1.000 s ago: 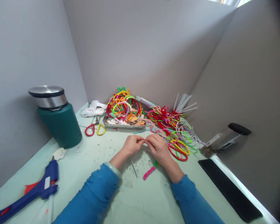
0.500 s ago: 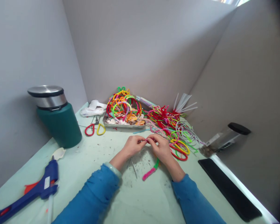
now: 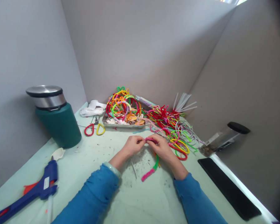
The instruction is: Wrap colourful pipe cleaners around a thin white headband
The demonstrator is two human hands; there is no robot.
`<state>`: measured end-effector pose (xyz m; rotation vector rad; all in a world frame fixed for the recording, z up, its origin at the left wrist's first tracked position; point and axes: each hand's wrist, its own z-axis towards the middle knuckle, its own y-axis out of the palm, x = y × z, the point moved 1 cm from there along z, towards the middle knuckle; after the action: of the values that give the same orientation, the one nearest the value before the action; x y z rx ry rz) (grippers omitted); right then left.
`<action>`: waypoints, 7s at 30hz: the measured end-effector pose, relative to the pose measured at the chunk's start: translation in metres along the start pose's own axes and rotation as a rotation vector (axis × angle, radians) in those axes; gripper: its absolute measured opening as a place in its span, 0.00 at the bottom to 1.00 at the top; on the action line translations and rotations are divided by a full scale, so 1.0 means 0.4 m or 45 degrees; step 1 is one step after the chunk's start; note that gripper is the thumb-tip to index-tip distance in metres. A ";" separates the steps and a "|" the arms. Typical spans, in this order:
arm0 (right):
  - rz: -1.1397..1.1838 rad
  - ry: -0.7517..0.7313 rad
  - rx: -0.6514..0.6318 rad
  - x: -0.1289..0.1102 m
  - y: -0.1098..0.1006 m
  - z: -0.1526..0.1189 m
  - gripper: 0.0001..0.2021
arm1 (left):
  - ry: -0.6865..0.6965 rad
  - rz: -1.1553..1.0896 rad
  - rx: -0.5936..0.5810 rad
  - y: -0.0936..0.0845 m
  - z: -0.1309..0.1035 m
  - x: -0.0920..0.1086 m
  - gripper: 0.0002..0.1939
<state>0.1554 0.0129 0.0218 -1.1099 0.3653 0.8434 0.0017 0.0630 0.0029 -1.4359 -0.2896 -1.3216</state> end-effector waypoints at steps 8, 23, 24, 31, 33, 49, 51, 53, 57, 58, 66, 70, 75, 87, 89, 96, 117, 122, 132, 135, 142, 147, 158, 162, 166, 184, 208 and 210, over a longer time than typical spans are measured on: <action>-0.033 -0.011 -0.103 -0.011 -0.022 -0.004 0.04 | -0.017 -0.109 -0.067 0.009 0.000 -0.008 0.16; 0.255 0.057 -0.184 -0.005 -0.028 -0.003 0.05 | -0.053 -0.314 -0.073 0.012 0.002 0.006 0.16; 0.261 0.083 -0.177 -0.006 -0.028 -0.004 0.04 | -0.054 -0.328 -0.045 0.008 0.003 0.005 0.16; 0.124 0.214 -0.061 -0.008 -0.023 -0.007 0.06 | -0.098 -0.390 0.100 -0.021 0.007 0.006 0.14; 0.086 0.213 -0.044 -0.006 -0.020 -0.007 0.07 | -0.111 -0.399 0.071 -0.020 0.006 0.009 0.13; 0.055 0.222 0.150 0.025 0.017 -0.011 0.10 | 0.039 -0.099 0.138 -0.011 -0.003 0.017 0.11; 0.051 0.225 0.145 0.023 0.018 -0.010 0.10 | 0.027 -0.092 0.133 -0.012 -0.001 0.018 0.11; 0.036 0.214 0.150 0.021 0.019 -0.009 0.10 | 0.009 -0.095 0.155 -0.011 0.001 0.018 0.11; -0.018 0.199 0.161 0.018 0.019 -0.009 0.09 | -0.174 -0.236 0.099 -0.006 0.003 0.012 0.12; -0.028 0.194 0.153 0.018 0.019 -0.009 0.09 | -0.240 -0.299 0.052 -0.005 0.003 0.012 0.13; -0.006 0.157 0.095 0.003 0.009 -0.011 0.06 | -0.392 -0.710 -0.031 -0.018 -0.003 0.028 0.13; -0.017 0.141 0.082 0.001 0.007 -0.009 0.06 | -0.378 -0.783 -0.065 -0.023 -0.003 0.022 0.13; -0.044 0.152 0.089 0.015 0.008 -0.010 0.06 | -0.336 -0.817 -0.122 -0.025 -0.002 0.019 0.16; 0.002 0.051 0.105 -0.007 0.008 -0.007 0.06 | -0.366 -0.679 -0.039 -0.013 -0.001 0.012 0.13; 0.023 0.007 0.096 -0.012 0.007 -0.005 0.07 | -0.334 -0.650 -0.001 -0.012 0.000 0.012 0.12; 0.030 -0.059 0.024 -0.013 0.005 -0.005 0.13 | -0.312 -0.618 -0.101 -0.016 -0.004 0.028 0.16; -0.029 -0.039 -0.032 -0.009 0.005 -0.007 0.10 | -0.410 -0.762 -0.141 -0.012 -0.007 0.038 0.12; -0.125 -0.030 -0.040 -0.007 0.008 -0.011 0.08 | -0.381 -0.684 -0.180 -0.010 -0.007 0.034 0.12; -0.043 -0.016 -0.049 -0.014 0.001 -0.011 0.08 | -0.481 -0.751 -0.231 -0.008 -0.010 0.029 0.15; -0.005 -0.024 -0.033 -0.014 -0.003 -0.009 0.09 | -0.484 -0.843 -0.227 -0.004 -0.011 0.031 0.17; 0.027 -0.006 0.012 0.001 0.001 -0.007 0.09 | -0.450 -0.829 -0.121 0.003 -0.012 0.040 0.15; 0.040 0.025 0.025 0.009 0.003 -0.009 0.09 | -0.418 -0.845 -0.107 0.005 -0.012 0.048 0.12; 0.081 0.060 0.013 0.001 0.000 -0.007 0.09 | -0.416 -0.843 -0.114 0.004 -0.008 0.039 0.13; 0.073 0.030 -0.001 0.000 0.001 -0.006 0.10 | -0.450 -0.816 -0.129 0.008 -0.007 0.041 0.13; 0.071 0.040 -0.008 -0.001 0.002 -0.007 0.09 | -0.446 -0.804 -0.113 0.008 -0.007 0.051 0.10; 0.075 0.183 0.070 0.010 0.006 -0.008 0.05 | -0.364 -0.679 0.008 0.012 0.002 0.030 0.08; -0.013 0.110 0.088 0.004 0.007 -0.006 0.07 | -0.153 -0.345 -0.013 0.013 0.010 0.004 0.13; 0.010 0.091 0.136 0.004 0.003 -0.003 0.10 | -0.143 -0.353 -0.050 0.013 0.010 0.001 0.14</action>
<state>0.1558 0.0128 0.0194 -1.0416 0.4692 0.7841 0.0081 0.0642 0.0014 -1.5467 -0.5562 -1.4768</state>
